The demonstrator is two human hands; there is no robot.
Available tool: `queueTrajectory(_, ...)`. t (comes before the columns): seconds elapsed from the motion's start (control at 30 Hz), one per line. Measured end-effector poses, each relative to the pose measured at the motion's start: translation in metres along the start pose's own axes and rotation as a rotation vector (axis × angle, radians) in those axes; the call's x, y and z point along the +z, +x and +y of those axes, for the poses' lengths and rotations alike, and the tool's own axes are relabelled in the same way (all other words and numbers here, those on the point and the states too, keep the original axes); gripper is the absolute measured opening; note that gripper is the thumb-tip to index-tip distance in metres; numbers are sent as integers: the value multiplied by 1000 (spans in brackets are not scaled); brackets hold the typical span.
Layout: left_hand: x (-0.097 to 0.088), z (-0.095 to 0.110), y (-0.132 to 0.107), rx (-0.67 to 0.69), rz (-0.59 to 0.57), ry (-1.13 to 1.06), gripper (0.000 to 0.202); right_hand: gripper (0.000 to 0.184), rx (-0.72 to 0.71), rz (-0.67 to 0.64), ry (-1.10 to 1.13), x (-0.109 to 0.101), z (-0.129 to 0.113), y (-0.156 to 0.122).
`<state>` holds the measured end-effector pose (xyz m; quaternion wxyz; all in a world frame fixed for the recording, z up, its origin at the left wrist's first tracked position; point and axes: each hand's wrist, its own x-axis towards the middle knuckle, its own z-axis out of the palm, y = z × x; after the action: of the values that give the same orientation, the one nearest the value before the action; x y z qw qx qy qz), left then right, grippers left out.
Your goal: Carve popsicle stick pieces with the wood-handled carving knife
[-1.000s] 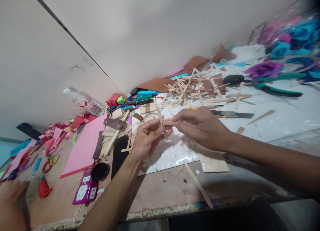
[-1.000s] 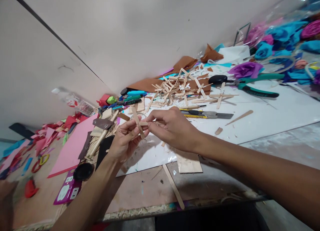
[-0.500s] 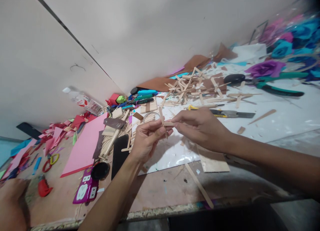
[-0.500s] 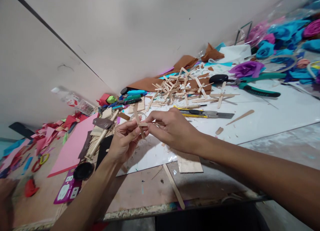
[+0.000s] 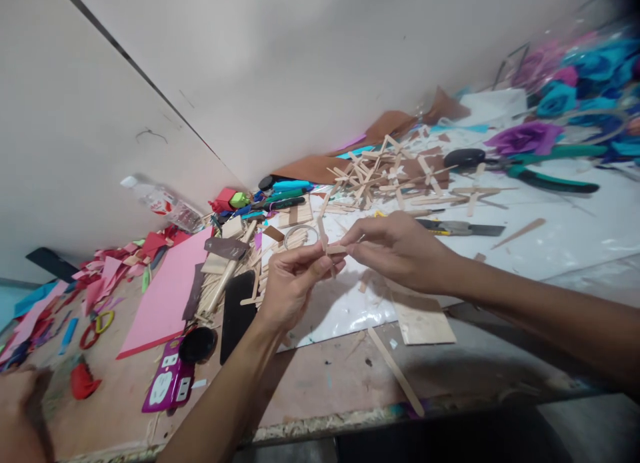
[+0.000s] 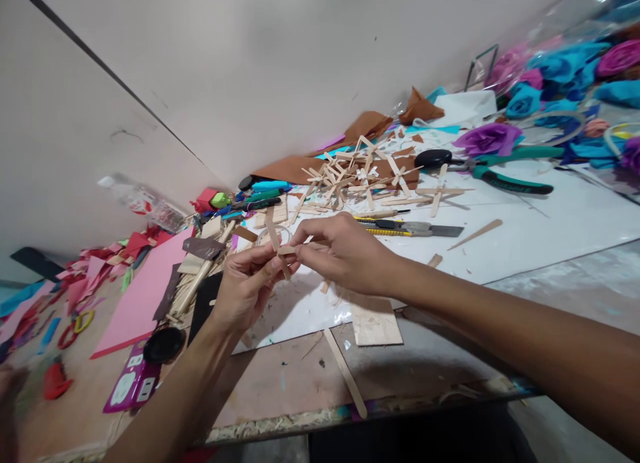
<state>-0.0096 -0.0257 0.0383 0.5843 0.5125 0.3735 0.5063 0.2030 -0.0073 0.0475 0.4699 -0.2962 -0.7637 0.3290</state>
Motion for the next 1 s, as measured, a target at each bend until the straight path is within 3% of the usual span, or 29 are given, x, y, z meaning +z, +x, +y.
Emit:
queueTrajectory(0.4,0,-5,-2,73,123,108,24,21,9,141,-32,15,-4,-8)
queueTrajectory(0.57,-1,-7,-4,92,120,133,22,20,-18,129,-78,15,-9,-8)
queueTrajectory(0.8,6,-3,-5,68,106,21,22,19,30,115,73,14,-5,-7)
queueTrajectory(1.0,2,-4,-5,74,118,111,22,20,-1,122,-51,17,-6,-11)
